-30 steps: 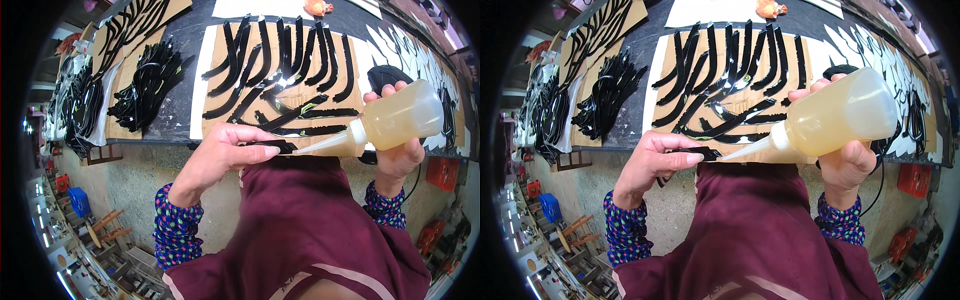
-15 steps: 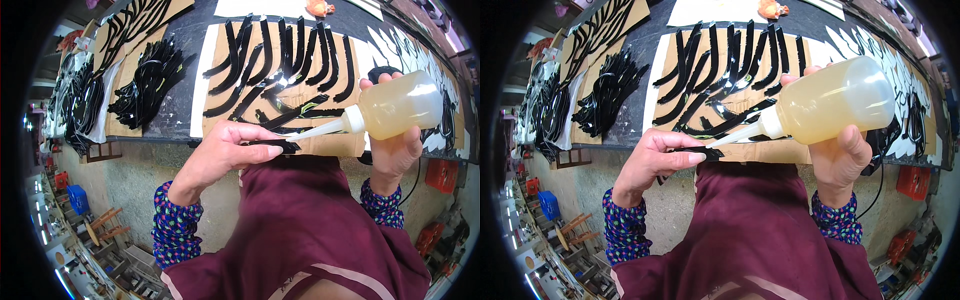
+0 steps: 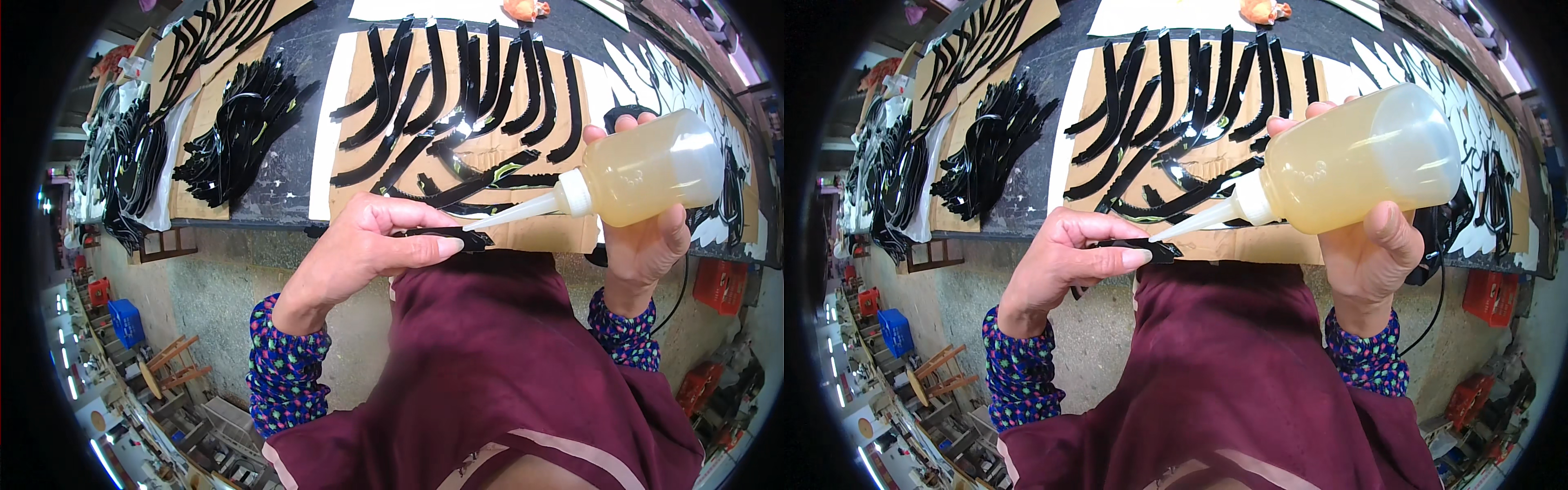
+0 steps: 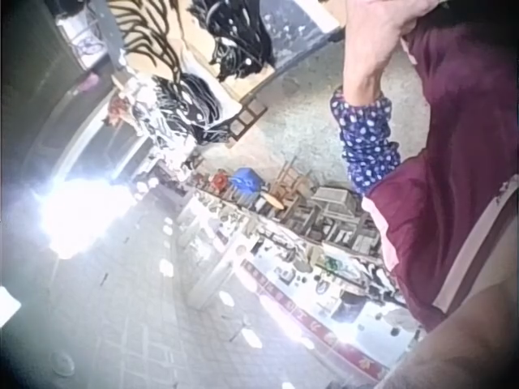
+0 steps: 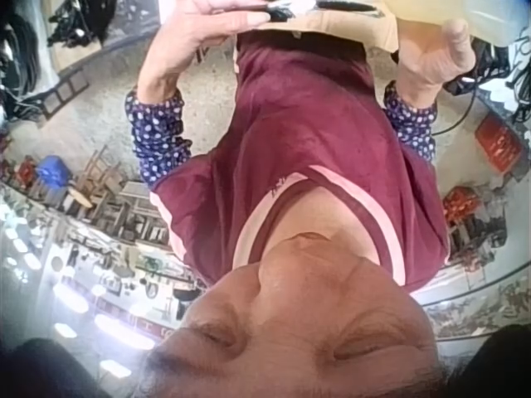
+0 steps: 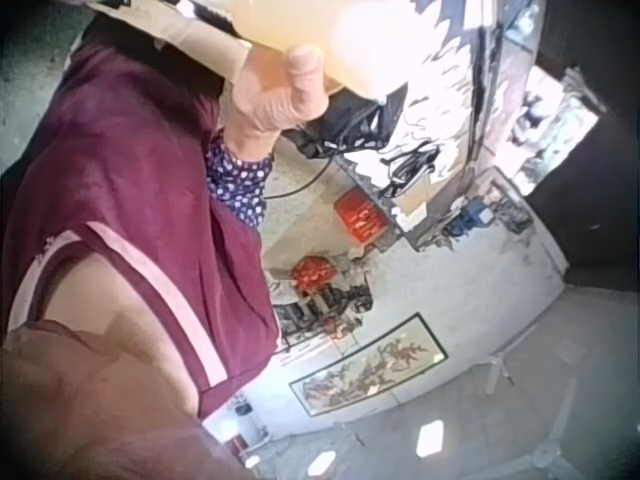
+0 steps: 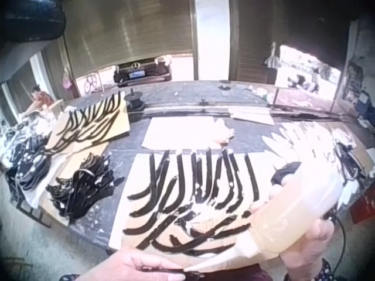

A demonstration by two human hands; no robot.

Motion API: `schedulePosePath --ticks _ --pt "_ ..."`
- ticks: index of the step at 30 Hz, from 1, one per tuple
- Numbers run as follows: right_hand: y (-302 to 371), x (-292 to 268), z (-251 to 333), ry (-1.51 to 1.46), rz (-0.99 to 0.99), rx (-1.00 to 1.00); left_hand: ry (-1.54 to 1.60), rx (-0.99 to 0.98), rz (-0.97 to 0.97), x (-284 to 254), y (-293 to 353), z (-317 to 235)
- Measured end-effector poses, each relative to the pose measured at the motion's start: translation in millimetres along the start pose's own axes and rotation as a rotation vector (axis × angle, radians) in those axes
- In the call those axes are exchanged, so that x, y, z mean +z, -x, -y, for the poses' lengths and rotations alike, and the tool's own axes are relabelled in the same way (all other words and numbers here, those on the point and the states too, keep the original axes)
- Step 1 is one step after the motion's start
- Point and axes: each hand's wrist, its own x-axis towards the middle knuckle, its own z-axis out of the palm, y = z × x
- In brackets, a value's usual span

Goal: Applying adhesive to black shoe straps and assembling them onto a shoe component.

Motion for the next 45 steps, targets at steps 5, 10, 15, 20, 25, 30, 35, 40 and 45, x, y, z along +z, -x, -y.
schedulePosePath --ticks 5,10,15,20,25,30,35,40,45 --pt "-1.0 0.5 -1.1 0.002 0.012 0.002 0.023 -0.002 -0.010 0.3 0.4 1.6" --pt "-1.2 0.3 -1.4 -0.007 0.020 0.001 0.031 0.021 -0.081 4.7 -1.1 2.6" --pt "-0.6 -1.2 -1.0 -0.006 0.010 0.009 0.035 0.026 -0.065 3.1 -0.9 2.3" --pt "-0.2 -2.7 -1.6 -0.003 0.007 0.008 0.002 0.013 -0.016 -1.7 -0.2 2.9" --pt "1.4 -4.4 -2.4 -0.006 -0.004 0.016 -0.016 0.015 -0.031 -0.7 -0.6 1.5" --pt "2.3 -4.9 -0.7 -0.003 -0.006 0.020 -0.012 0.009 -0.027 -1.6 0.0 1.1" --pt "3.3 -7.5 0.8 -0.006 -0.009 0.033 0.005 0.009 -0.030 -0.8 -0.5 0.5" --pt "4.3 -8.6 2.0 -0.008 -0.017 0.034 -0.006 0.030 -0.038 -0.5 -1.3 0.9" --pt "5.0 -10.2 -0.2 -0.020 -0.023 0.028 -0.032 0.001 -0.062 -0.7 -2.0 -2.2"
